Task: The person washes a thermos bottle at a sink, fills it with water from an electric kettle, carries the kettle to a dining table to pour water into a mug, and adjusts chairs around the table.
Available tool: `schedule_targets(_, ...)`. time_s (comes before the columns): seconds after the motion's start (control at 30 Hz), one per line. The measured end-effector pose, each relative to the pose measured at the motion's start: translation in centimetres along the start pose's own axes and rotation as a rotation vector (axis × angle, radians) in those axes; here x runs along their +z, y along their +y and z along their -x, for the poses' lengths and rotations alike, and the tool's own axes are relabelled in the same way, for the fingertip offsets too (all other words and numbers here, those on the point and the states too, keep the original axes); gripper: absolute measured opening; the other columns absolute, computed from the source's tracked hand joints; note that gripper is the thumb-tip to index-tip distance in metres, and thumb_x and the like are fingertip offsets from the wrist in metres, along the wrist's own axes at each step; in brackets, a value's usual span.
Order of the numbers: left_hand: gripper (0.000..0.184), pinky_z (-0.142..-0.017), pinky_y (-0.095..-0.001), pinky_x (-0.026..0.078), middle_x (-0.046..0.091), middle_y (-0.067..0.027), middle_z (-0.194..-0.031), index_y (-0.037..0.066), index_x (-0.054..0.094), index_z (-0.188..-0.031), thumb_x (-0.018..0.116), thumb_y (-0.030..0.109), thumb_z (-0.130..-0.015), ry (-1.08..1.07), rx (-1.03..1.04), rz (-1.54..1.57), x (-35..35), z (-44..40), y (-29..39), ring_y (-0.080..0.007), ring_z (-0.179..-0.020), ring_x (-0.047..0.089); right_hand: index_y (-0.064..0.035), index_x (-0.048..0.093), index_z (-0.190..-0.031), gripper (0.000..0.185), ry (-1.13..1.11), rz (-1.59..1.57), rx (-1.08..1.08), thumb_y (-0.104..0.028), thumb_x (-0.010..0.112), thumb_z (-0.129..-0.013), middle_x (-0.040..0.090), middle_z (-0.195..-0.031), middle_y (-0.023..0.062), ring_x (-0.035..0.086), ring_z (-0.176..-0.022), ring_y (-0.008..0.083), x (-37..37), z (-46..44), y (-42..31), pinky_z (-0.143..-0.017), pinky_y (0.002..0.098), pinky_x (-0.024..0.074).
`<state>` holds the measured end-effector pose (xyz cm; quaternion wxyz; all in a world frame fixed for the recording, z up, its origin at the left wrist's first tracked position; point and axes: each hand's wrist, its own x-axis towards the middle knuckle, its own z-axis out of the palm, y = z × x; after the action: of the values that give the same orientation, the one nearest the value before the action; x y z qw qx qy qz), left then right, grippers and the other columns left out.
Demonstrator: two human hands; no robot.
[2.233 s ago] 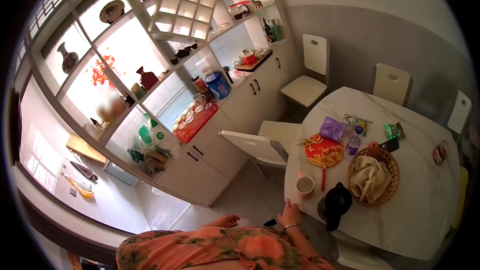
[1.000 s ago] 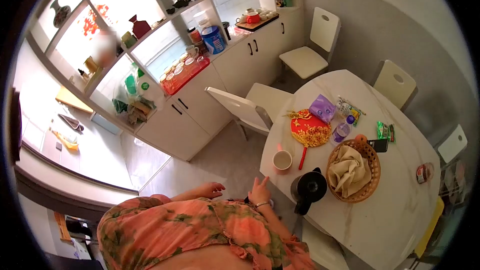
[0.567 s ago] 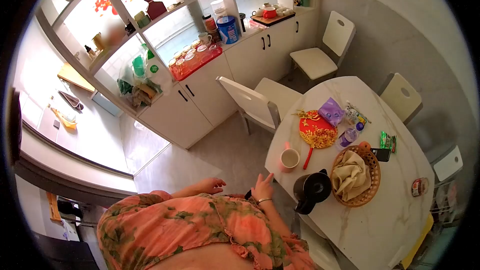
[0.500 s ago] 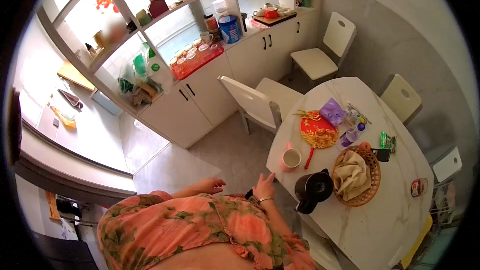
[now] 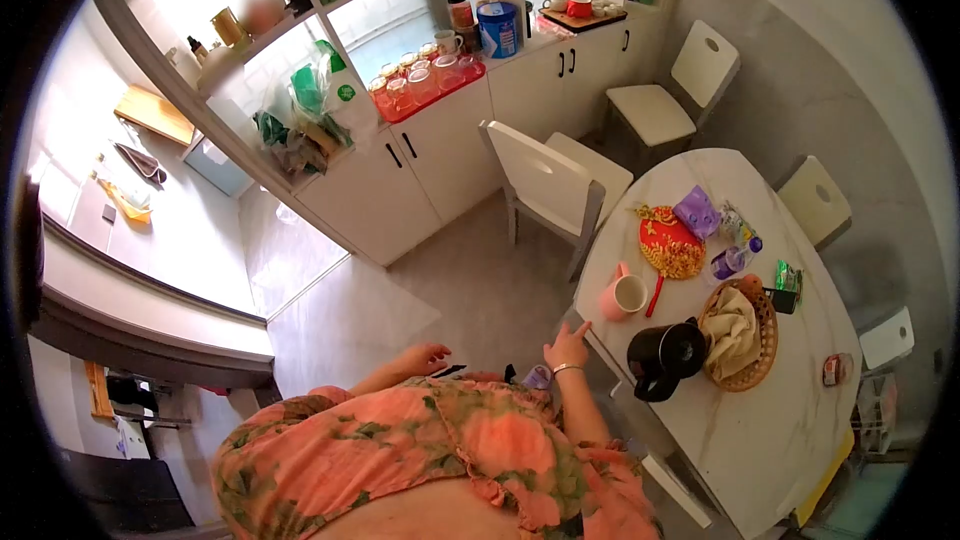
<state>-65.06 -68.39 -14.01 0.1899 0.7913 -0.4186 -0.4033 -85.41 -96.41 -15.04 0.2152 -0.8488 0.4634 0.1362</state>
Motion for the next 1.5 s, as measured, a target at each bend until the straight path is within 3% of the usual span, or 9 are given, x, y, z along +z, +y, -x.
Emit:
schedule_targets(0.3,0.039,-0.082,-0.0416,0.050,0.066,-0.0155,-0.106,0.008,0.059,-0.118,0.061,0.029,-0.085,0.007,0.028,0.093,0.3,1.9,-2.1,-0.0323,-0.094,0.064,-0.0087,0.040,-0.134,0.071,0.102,-0.224,-0.039,-0.028,0.073,-0.074,0.026,-0.147,0.0231,0.042,-0.127,0.0361,1.3,4.7,0.4,-0.093,0.0434,0.0477)
schedule_targets(0.47,0.039,-0.082,-0.0417,0.051,0.066,-0.0162,-0.105,0.008,0.059,-0.118,0.061,0.026,-0.084,-0.023,0.081,0.059,-0.8,1.9,-1.4,-0.0324,-0.093,0.064,-0.0059,0.055,-0.116,0.049,0.219,-0.405,-0.155,-0.025,0.072,-0.075,0.060,-0.106,0.0133,0.061,-0.087,0.0301,3.6,8.3,1.7,-0.077,0.0389,0.0516)
schedule_targets(0.67,0.038,-0.081,-0.0407,0.051,0.066,-0.0167,-0.106,0.006,0.059,-0.118,0.062,0.025,-0.085,-0.105,0.153,0.020,-0.2,0.7,-2.4,-0.0312,-0.094,0.065,-0.0038,0.061,-0.094,0.023,0.452,-0.547,-0.075,-0.018,0.069,-0.078,0.062,-0.078,0.0108,0.061,-0.071,0.0252,0.5,13.5,1.2,-0.067,0.0365,0.0502)
schedule_targets(0.93,0.039,-0.078,-0.0393,0.053,0.066,-0.0180,-0.105,0.005,0.059,-0.118,0.065,0.022,-0.084,-0.186,0.226,-0.023,-0.8,0.8,-1.3,-0.0292,-0.091,0.066,-0.0039,0.057,-0.087,0.017,0.869,-0.780,0.125,-0.014,0.069,-0.080,0.057,-0.075,0.0082,0.057,-0.068,0.0220,-4.3,17.9,3.4,-0.063,0.0312,0.0470)
schedule_targets(1.07,0.038,-0.078,-0.0392,0.053,0.066,-0.0174,-0.104,0.005,0.060,-0.117,0.065,0.022,-0.084,-0.151,0.224,0.004,-0.4,0.6,-1.8,-0.0287,-0.090,0.066,-0.0027,0.053,-0.103,0.033,1.054,-0.720,0.182,-0.014,0.072,-0.079,0.054,-0.090,0.0120,0.053,-0.076,0.0215,-5.8,17.3,6.4,-0.068,0.0323,0.0479)
schedule_targets(1.2,0.036,-0.078,-0.0389,0.053,0.066,-0.0171,-0.103,0.004,0.060,-0.115,0.065,0.022,-0.084,-0.098,0.196,0.033,0.0,0.3,-2.6,-0.0287,-0.090,0.066,0.0016,0.049,-0.118,0.056,0.740,-0.193,0.372,-0.034,0.070,-0.080,0.055,-0.111,0.0212,0.056,-0.099,0.0317,-9.2,16.7,10.9,-0.082,0.0368,0.0479)
schedule_targets(1.27,0.036,-0.078,-0.0389,0.053,0.067,-0.0169,-0.102,0.004,0.061,-0.115,0.065,0.022,-0.084,-0.053,0.192,0.040,0.1,0.7,-2.8,-0.0288,-0.090,0.066,0.0038,0.058,-0.109,0.064,0.676,-0.132,0.362,-0.051,0.067,-0.077,0.061,-0.106,0.0237,0.060,-0.096,0.0338,-10.8,15.8,13.3,-0.077,0.0386,0.0503)
schedule_targets(1.33,0.037,-0.078,-0.0390,0.053,0.067,-0.0169,-0.102,0.003,0.061,-0.115,0.065,0.024,-0.084,-0.034,0.158,0.005,0.2,1.3,-2.5,-0.0292,-0.089,0.066,0.0030,0.067,-0.083,0.065,0.233,-0.190,0.421,-0.062,0.067,-0.072,0.066,-0.082,0.0211,0.064,-0.076,0.0326,-12.8,14.5,14.9,-0.066,0.0402,0.0516)
schedule_targets(1.5,0.039,-0.078,-0.0394,0.053,0.067,-0.0166,-0.103,0.005,0.061,-0.116,0.065,0.027,-0.084,0.026,0.083,0.064,2.3,1.7,-0.1,-0.0295,-0.089,0.066,0.0020,0.065,-0.061,0.065,0.118,-0.159,0.328,-0.062,0.066,-0.071,0.064,-0.063,0.0173,0.062,-0.056,0.0301,-12.6,12.3,16.7,-0.056,0.0384,0.0510)
